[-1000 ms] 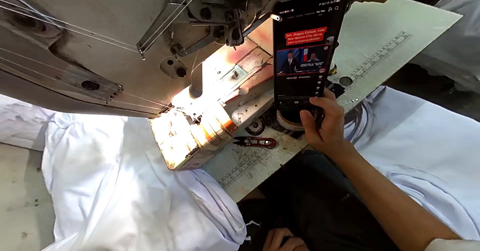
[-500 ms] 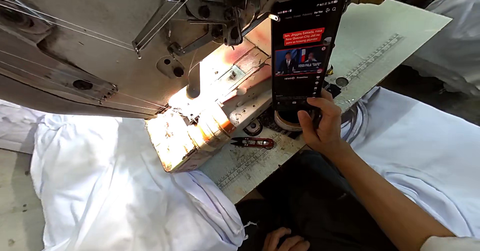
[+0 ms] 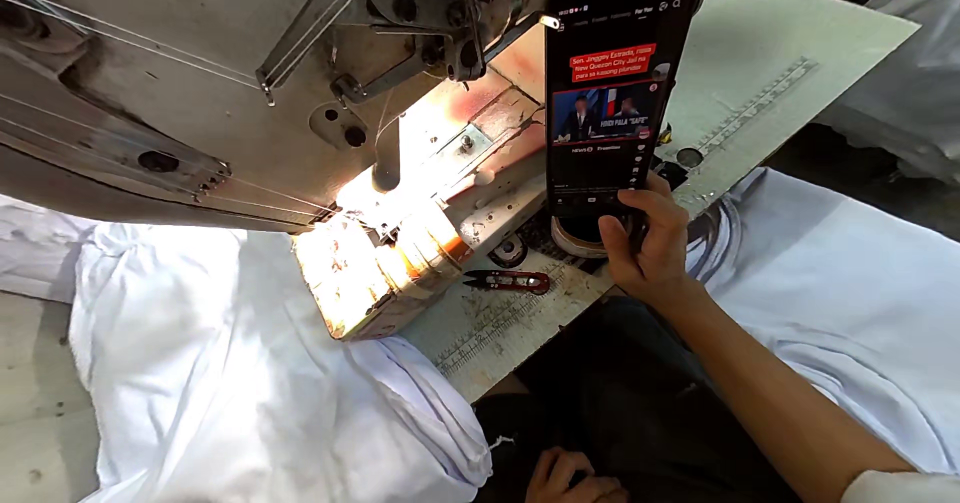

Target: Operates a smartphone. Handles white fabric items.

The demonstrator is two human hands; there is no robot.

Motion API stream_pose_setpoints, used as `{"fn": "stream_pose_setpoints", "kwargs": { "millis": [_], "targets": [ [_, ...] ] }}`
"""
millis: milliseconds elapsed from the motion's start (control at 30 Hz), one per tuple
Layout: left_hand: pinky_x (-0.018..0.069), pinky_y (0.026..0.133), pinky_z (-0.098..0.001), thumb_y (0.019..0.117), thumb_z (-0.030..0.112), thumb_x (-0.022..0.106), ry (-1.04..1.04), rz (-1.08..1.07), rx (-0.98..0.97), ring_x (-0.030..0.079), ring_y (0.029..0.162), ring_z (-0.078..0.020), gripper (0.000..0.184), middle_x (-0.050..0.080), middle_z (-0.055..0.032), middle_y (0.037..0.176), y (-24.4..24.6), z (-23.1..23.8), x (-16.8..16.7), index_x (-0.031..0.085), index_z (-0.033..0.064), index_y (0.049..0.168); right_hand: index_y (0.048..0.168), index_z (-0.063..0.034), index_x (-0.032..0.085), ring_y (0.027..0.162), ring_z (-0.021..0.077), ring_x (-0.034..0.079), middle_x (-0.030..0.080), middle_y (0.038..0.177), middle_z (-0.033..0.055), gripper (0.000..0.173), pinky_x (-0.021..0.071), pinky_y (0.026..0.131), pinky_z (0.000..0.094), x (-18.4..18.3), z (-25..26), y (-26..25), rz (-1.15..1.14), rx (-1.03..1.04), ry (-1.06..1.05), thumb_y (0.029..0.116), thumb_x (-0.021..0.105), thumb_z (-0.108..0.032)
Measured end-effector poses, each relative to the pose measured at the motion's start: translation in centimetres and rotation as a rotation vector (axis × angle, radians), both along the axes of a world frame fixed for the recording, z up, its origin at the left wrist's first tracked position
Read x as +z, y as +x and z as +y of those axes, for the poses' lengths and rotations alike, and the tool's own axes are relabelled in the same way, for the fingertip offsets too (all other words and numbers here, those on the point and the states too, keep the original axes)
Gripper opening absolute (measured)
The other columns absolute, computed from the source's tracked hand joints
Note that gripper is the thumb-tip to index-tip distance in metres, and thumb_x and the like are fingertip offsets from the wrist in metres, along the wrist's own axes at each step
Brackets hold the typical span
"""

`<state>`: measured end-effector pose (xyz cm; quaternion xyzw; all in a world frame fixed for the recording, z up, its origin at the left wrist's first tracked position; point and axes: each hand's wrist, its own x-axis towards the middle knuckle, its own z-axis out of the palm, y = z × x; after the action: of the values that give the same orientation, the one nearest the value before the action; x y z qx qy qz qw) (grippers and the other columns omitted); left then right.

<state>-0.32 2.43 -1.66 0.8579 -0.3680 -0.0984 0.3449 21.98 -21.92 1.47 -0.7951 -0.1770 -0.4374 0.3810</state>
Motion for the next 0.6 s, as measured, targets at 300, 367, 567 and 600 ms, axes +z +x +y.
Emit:
{"fn": "stream_pose_setpoints", "kwargs": {
  "millis": [300,367,567,600],
  "targets": [
    [0.0486,0.101,-0.0408,0.0939,0.005,0.063,0.035,0.042,-0.020,0.067,0.112,-0.0219,0.028,0.077,0.0012,0.116,0.5,0.2,1.0,0.080,0.0161,0.114,0.135,-0.0128,0.044,0.133,0.0174,0.052,0.052,0.142,0.0136,0.031,0.0476,0.105,0.0325,-0.1,0.1,0.0,-0.004,0.001,0.002,0.1046,0.050,-0.017],
    [0.0483,0.101,-0.0395,0.0931,0.005,0.064,0.015,0.033,-0.028,0.067,0.109,-0.0216,0.023,0.077,0.0008,0.109,0.7,-0.1,0.7,0.080,0.0149,0.106,0.133,-0.0119,0.045,0.131,0.0175,0.053,0.053,0.139,0.0144,0.029,0.0482,0.103,0.0321,-0.1,0.1,0.0,-0.008,-0.005,0.004,0.1046,0.050,-0.017],
    [0.0475,0.100,-0.0394,0.0897,0.000,0.062,0.017,0.044,-0.017,0.068,0.104,-0.0233,0.025,0.078,-0.0003,0.100,0.5,-0.2,0.3,0.080,0.0130,0.101,0.138,-0.0147,0.043,0.133,0.0161,0.052,0.052,0.142,0.0118,0.035,0.0469,0.106,0.0321,0.1,0.1,0.0,0.003,0.010,0.013,0.1045,0.050,-0.017],
    [0.0478,0.099,-0.0393,0.0890,0.000,0.062,0.015,0.052,-0.005,0.068,0.103,-0.0236,0.026,0.078,-0.0005,0.101,0.3,-0.2,0.2,0.080,0.0130,0.102,0.144,-0.0163,0.040,0.134,0.0156,0.052,0.051,0.144,0.0111,0.041,0.0468,0.107,0.0321,0.1,0.0,0.0,0.000,0.007,0.011,0.1043,0.050,-0.017]
  ]
}}
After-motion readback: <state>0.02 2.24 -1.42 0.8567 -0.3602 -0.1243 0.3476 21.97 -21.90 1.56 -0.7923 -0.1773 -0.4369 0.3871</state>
